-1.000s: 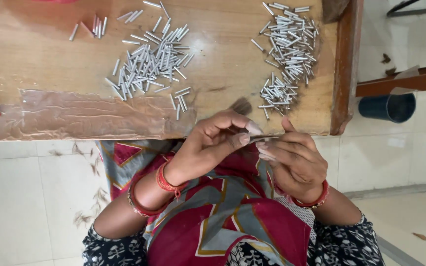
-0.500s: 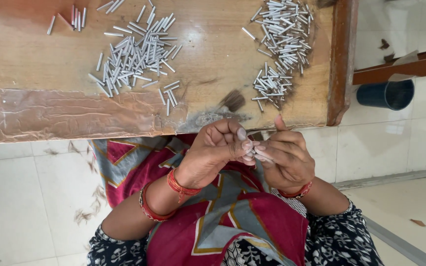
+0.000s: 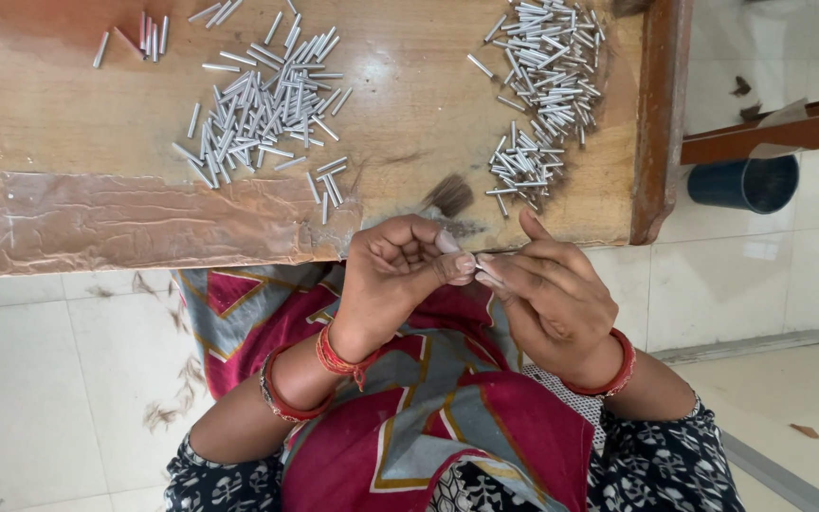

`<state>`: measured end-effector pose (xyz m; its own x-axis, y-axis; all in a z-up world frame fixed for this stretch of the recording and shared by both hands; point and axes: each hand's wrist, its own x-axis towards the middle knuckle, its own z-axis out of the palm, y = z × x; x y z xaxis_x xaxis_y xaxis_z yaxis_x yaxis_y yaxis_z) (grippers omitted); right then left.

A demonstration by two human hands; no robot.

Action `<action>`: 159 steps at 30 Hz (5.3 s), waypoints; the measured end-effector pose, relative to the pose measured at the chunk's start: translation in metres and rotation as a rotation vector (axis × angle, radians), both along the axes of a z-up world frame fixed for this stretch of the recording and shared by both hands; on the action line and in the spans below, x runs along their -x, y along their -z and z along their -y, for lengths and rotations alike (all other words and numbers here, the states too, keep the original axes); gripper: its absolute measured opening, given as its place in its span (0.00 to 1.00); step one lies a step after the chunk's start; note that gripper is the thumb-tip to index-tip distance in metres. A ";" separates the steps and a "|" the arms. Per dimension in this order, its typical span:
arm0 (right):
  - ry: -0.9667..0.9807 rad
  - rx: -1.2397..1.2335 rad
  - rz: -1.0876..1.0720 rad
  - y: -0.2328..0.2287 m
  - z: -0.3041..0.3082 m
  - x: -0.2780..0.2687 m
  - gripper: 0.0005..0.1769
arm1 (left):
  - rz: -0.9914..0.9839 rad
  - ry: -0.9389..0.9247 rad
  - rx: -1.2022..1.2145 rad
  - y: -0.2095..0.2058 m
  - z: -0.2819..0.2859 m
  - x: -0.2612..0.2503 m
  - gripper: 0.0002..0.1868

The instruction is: Manually inserting bundles of brown fibers into small metal tubes on a workbench.

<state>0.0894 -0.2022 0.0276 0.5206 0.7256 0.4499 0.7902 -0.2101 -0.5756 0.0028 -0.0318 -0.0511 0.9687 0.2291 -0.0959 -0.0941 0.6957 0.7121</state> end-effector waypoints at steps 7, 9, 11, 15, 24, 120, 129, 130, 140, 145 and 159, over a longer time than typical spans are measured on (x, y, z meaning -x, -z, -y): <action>-0.046 0.099 -0.084 -0.012 -0.001 -0.001 0.17 | -0.009 0.038 -0.066 -0.006 -0.006 0.002 0.08; -0.037 0.084 -0.051 -0.013 -0.003 -0.001 0.20 | -0.038 0.042 -0.065 -0.008 -0.008 0.001 0.08; 0.000 0.080 -0.067 -0.017 -0.007 0.000 0.23 | -0.031 0.055 -0.039 -0.010 -0.009 0.002 0.07; 0.008 0.058 -0.128 -0.019 -0.002 -0.001 0.25 | -0.016 0.055 0.020 -0.016 -0.012 0.001 0.10; -0.068 0.088 -0.112 -0.017 0.006 0.002 0.18 | -0.044 0.124 0.013 -0.011 -0.007 0.005 0.08; -0.131 0.055 -0.035 0.001 0.007 -0.008 0.18 | -0.093 0.391 -0.510 -0.042 -0.027 -0.003 0.04; -0.056 0.016 0.070 -0.006 -0.004 -0.004 0.16 | 0.027 0.060 -1.150 -0.058 -0.059 -0.007 0.05; -0.060 0.014 0.070 -0.005 -0.004 -0.005 0.16 | 0.026 0.057 -1.152 -0.061 -0.068 -0.009 0.05; 0.001 0.007 0.070 -0.005 -0.007 -0.005 0.16 | -0.296 -0.097 -1.974 -0.047 -0.122 -0.042 0.08; -0.015 0.004 0.064 -0.006 -0.004 -0.006 0.17 | -0.222 -0.041 -1.992 -0.053 -0.113 -0.037 0.11; -0.063 -0.121 -0.082 0.019 0.017 0.001 0.14 | 0.038 0.221 0.182 -0.022 -0.009 0.001 0.08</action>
<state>0.0881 -0.2194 0.0088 0.5141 0.7013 0.4938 0.7491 -0.0867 -0.6568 0.0019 -0.0227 -0.0287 0.9969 -0.0053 -0.0789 0.0496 0.8183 0.5726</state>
